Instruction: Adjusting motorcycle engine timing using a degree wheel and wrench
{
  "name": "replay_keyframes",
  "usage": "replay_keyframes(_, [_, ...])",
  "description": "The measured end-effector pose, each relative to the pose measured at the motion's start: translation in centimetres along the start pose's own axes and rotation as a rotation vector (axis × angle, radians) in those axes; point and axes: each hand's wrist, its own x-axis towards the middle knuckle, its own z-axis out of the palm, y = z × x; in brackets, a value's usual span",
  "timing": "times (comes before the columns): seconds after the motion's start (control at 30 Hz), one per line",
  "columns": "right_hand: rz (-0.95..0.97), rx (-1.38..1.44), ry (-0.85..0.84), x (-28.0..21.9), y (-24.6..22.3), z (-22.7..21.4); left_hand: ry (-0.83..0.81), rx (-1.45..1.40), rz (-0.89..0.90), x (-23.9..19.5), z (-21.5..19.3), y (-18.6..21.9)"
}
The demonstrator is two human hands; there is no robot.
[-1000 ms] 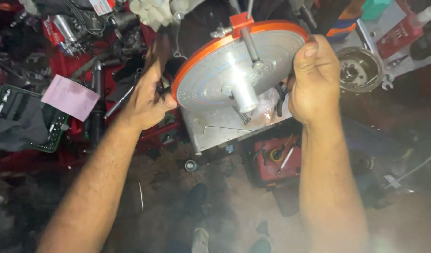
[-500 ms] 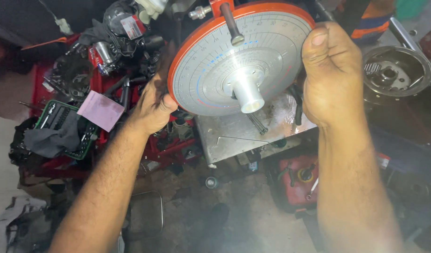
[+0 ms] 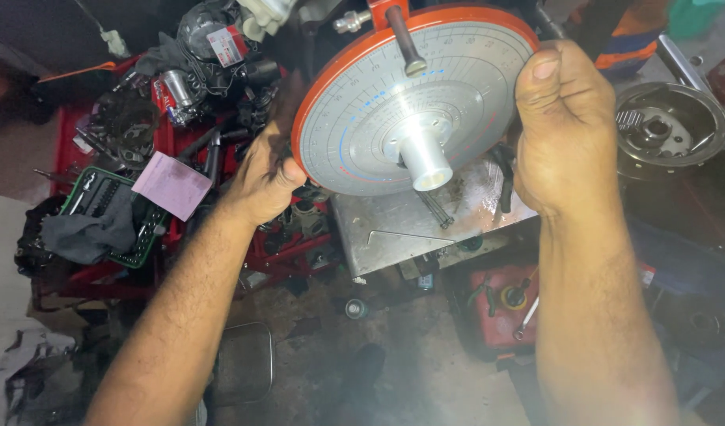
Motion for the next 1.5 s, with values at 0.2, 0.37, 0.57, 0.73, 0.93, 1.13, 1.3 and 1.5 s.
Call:
replay_keyframes(0.2, [0.044, 0.037, 0.006, 0.0, -0.2, 0.4, -0.004, 0.005, -0.014, -0.1, -0.2, 0.7])
replay_keyframes(0.37, [0.053, 0.034, 0.012, 0.0, 0.0, 0.2, 0.002, 0.017, -0.016, -0.1, -0.3, 0.5])
replay_keyframes(0.57, [-0.039, -0.047, -0.005, 0.0, 0.3, -0.3, 0.004, 0.021, 0.029, 0.0, 0.0, 0.6])
replay_keyframes(0.73, [-0.026, -0.023, -0.017, 0.1, 0.5, -0.5, 0.021, 0.014, 0.033, -0.3, 0.2, -0.7])
replay_keyframes(0.93, [-0.013, -0.056, -0.007, 0.1, 0.4, -0.6, 0.015, 0.039, 0.002, -0.2, 0.2, -0.5])
replay_keyframes(1.13, [0.010, -0.050, -0.006, 0.1, 0.5, -0.7, 0.052, -0.063, 0.024, -0.3, 0.2, -0.2])
replay_keyframes(1.3, [0.069, -0.044, 0.011, 0.0, 0.8, -0.5, 0.111, -0.056, -0.024, -0.4, 0.0, 0.3])
replay_keyframes(1.5, [0.208, -0.007, 0.112, -0.2, 3.1, -1.5, 0.097, -0.011, -0.061, 0.1, -0.9, 2.2])
